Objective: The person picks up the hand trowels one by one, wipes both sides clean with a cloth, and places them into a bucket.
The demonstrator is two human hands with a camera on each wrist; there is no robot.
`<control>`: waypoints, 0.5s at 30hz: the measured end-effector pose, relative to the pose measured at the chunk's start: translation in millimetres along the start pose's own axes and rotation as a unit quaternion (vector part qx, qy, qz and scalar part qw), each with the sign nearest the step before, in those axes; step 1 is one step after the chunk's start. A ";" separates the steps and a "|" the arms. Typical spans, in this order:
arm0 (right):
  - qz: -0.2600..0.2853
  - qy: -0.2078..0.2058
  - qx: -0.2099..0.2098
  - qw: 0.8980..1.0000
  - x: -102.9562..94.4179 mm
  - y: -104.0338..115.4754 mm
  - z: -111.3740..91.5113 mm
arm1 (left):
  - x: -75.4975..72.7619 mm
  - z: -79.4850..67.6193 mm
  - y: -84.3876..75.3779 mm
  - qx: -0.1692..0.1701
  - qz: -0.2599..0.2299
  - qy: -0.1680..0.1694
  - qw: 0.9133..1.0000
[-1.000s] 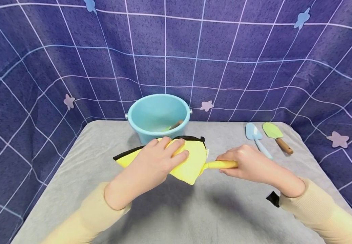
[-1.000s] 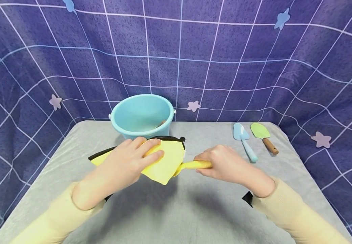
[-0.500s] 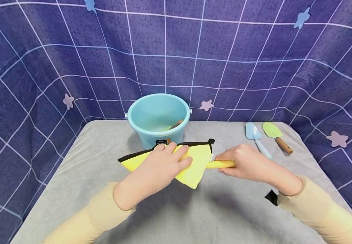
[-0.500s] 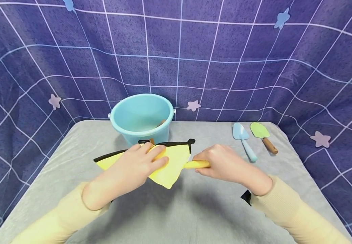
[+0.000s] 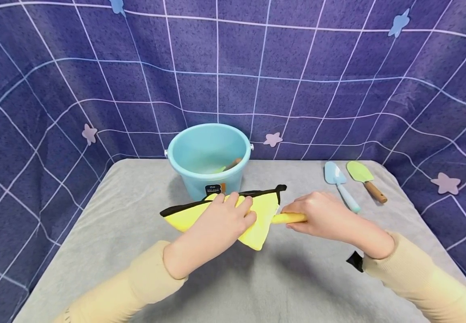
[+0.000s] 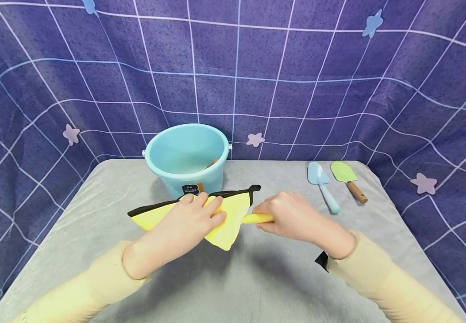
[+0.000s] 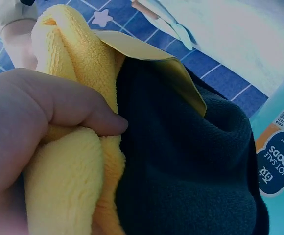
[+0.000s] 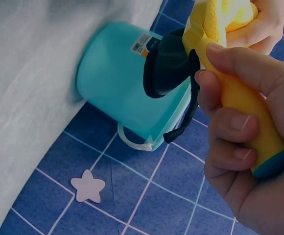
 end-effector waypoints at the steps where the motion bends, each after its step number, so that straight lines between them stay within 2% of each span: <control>1: -0.001 0.002 0.000 1.000 0.1 0.6 0.0 | 0.9 0.1 -0.4 -0.002 0.000 0.004 1.000; 15: -0.001 0.012 -0.002 1.000 6.8 -0.7 -5.5 | 5.7 -4.8 -5.6 -0.007 0.000 0.032 0.999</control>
Point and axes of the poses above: each hand's wrist, its own z-axis towards the middle knuckle, its own x-axis out of the palm, y = z × x, the point moved 10 cm from there along z, towards the middle knuckle, and after that the axes turned 11 degrees about y, right-handed, at the moved point
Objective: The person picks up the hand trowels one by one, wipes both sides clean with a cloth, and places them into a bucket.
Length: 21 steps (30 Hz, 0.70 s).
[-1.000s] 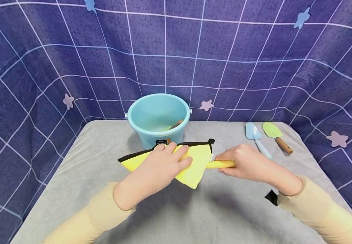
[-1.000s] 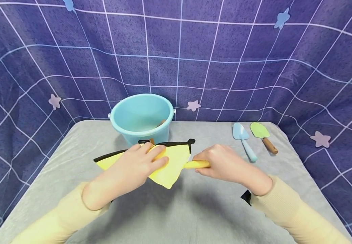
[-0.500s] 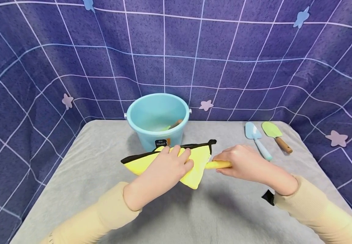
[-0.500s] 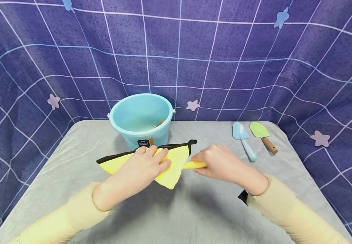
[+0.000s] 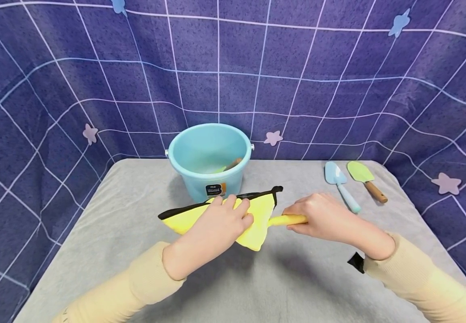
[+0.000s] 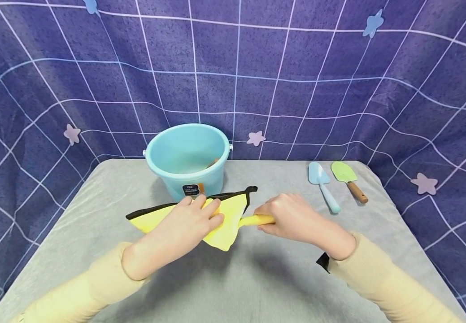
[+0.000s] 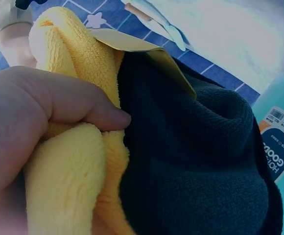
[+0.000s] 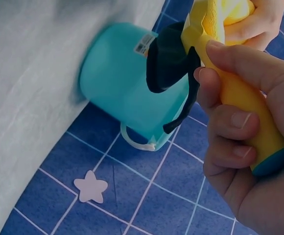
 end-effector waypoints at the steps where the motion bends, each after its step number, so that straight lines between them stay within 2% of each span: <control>1: -0.001 0.000 0.001 1.000 -0.2 -0.3 -0.5 | 0.5 -0.6 0.4 0.000 0.000 0.000 1.000; 11: -0.005 -0.007 -0.006 1.000 -3.7 -2.2 -7.2 | 5.0 -9.0 8.1 -0.008 0.002 -0.005 1.000; 21: -0.014 -0.034 -0.034 0.999 -9.1 -1.5 -13.5 | 14.8 -16.2 14.2 -0.009 -0.015 0.019 1.000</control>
Point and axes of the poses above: each hand's wrist, its own z-axis towards the middle knuckle, its own x-axis out of the palm, y = z × x, the point moved 10 cm from there along z, towards the middle knuckle, and after that the axes turned 11 degrees about y, right-handed, at the moved point
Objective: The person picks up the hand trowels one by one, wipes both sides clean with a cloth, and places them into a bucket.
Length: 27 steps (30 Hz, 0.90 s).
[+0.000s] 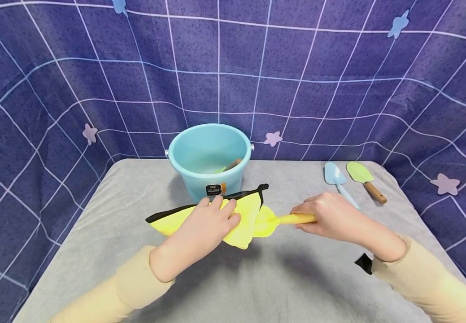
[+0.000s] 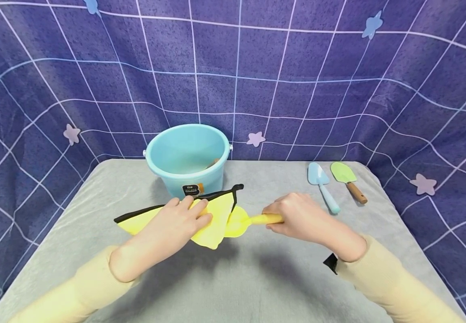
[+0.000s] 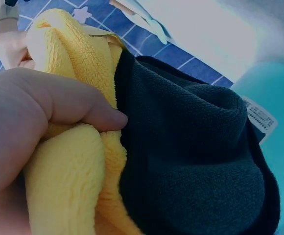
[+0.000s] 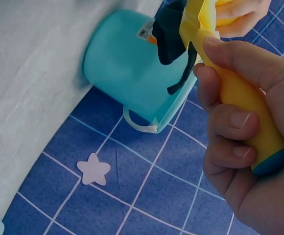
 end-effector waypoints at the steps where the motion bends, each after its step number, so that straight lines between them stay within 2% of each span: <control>1: -0.002 -0.002 -0.002 1.000 -0.3 -0.1 -1.2 | 0.9 -0.6 0.2 0.001 -0.001 0.000 1.000; 4: -0.003 -0.004 -0.004 1.000 -1.1 -0.9 -4.8 | 3.2 -2.9 2.3 -0.002 -0.004 0.002 1.000; 13: -0.012 0.003 0.033 0.999 -1.5 -9.3 -14.4 | 9.0 -11.4 9.9 -0.015 -0.020 0.003 1.000; 19: -0.015 -0.013 0.030 0.999 -6.8 -8.2 -18.7 | 14.6 -16.6 12.7 -0.024 -0.036 0.001 0.999; 27: 0.027 -0.033 0.026 0.999 -15.2 -11.3 -22.8 | 23.8 -28.8 17.4 -0.039 -0.052 -0.023 0.998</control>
Point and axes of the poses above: each hand's wrist, its own z-axis towards the middle knuckle, its own x-axis out of the palm, y = z × x, the point moved 10 cm from there along z, towards the middle knuckle, and after that the axes turned 11 degrees about y, right-handed, at the moved point
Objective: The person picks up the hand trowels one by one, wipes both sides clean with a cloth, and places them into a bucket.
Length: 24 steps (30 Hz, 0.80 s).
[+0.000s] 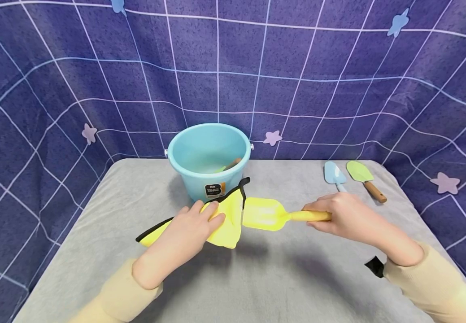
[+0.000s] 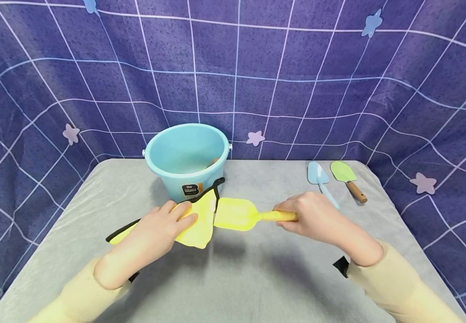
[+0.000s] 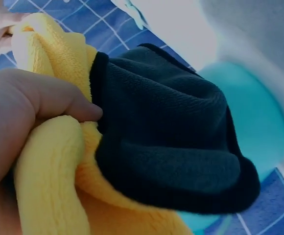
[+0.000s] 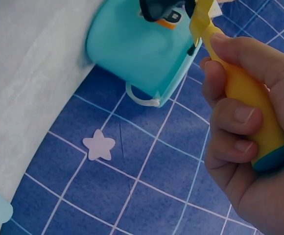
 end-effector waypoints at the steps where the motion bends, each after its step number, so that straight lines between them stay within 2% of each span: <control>1: 0.004 -0.002 0.002 1.000 -1.2 -0.8 -0.4 | 1.6 -1.8 1.1 -0.002 -0.004 -0.002 1.000; 4: 0.010 -0.005 0.006 1.000 -3.9 -2.3 -1.6 | 7.2 -7.4 5.7 -0.012 -0.018 -0.006 1.000; 8: 0.006 -0.016 0.000 1.000 -8.5 -1.7 -2.8 | 14.1 -14.4 12.6 -0.023 -0.069 -0.016 0.997; 12: 0.005 -0.030 -0.011 0.999 -14.7 0.2 -3.1 | 17.9 -19.0 16.0 -0.022 -0.127 -0.034 0.991; 16: -0.002 -0.043 -0.015 0.999 -21.9 2.4 -2.0 | 23.1 -19.7 18.5 -0.025 -0.188 -0.033 0.981; 19: -0.001 -0.056 -0.016 0.998 -28.3 4.6 -1.6 | 29.5 -17.5 22.0 -0.038 -0.268 -0.017 0.962; 24: 0.002 -0.076 -0.012 0.997 -37.3 7.7 -2.4 | 41.7 -13.4 27.9 -0.067 -0.398 0.001 0.915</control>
Point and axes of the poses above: each hand's wrist, its own z-axis towards the middle knuckle, its own x-axis out of the palm, y = z × x, the point moved 10 cm from there along z, towards the middle knuckle, and after that the axes turned 11 degrees about y, right-handed, at the moved point
